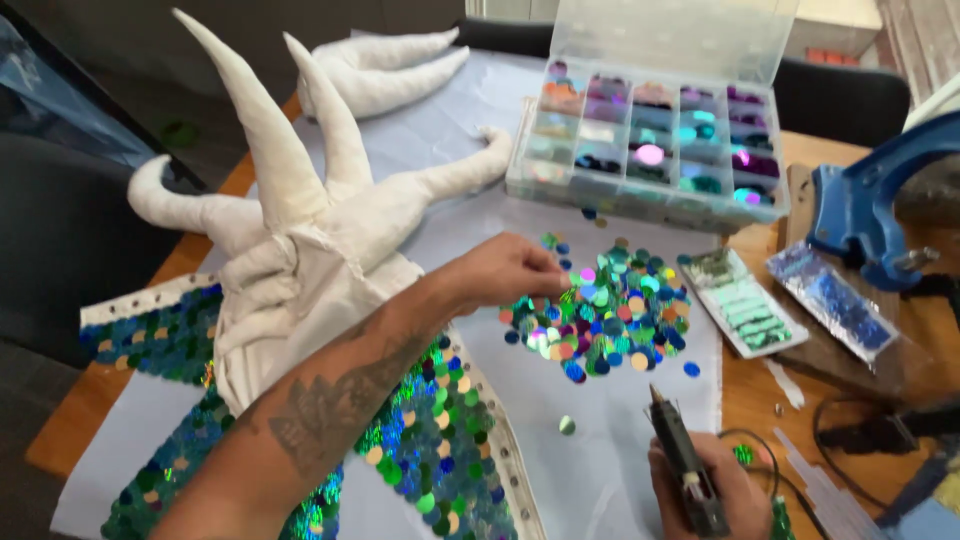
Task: Gluing green and blue sequins onto a star-shaped costume piece using a hot glue gun.
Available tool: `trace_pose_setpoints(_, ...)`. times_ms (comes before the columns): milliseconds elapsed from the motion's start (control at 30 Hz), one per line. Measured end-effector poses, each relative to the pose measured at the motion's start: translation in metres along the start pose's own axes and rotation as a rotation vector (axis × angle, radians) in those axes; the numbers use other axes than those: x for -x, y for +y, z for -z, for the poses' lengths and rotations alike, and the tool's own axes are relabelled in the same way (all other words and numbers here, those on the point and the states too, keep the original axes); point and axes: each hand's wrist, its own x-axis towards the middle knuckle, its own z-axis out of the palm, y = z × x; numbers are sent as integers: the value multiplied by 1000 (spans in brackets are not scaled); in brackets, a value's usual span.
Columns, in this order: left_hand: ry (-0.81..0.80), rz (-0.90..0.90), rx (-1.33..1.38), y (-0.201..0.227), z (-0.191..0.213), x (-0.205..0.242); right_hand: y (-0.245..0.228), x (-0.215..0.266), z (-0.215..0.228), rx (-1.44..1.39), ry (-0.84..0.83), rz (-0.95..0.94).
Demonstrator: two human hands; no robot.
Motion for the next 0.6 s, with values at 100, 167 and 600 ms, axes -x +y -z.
trace_pose_setpoints(100,-6,31,120,2,19,12,5,-5,-5,-8,21,41)
trace_pose_setpoints(167,-1,46,161,9,30,35,5,-1,-5,-50,12,114)
trace_pose_setpoints(600,422,119,163,3,59,193,-6,3,-20,-21,-43,37)
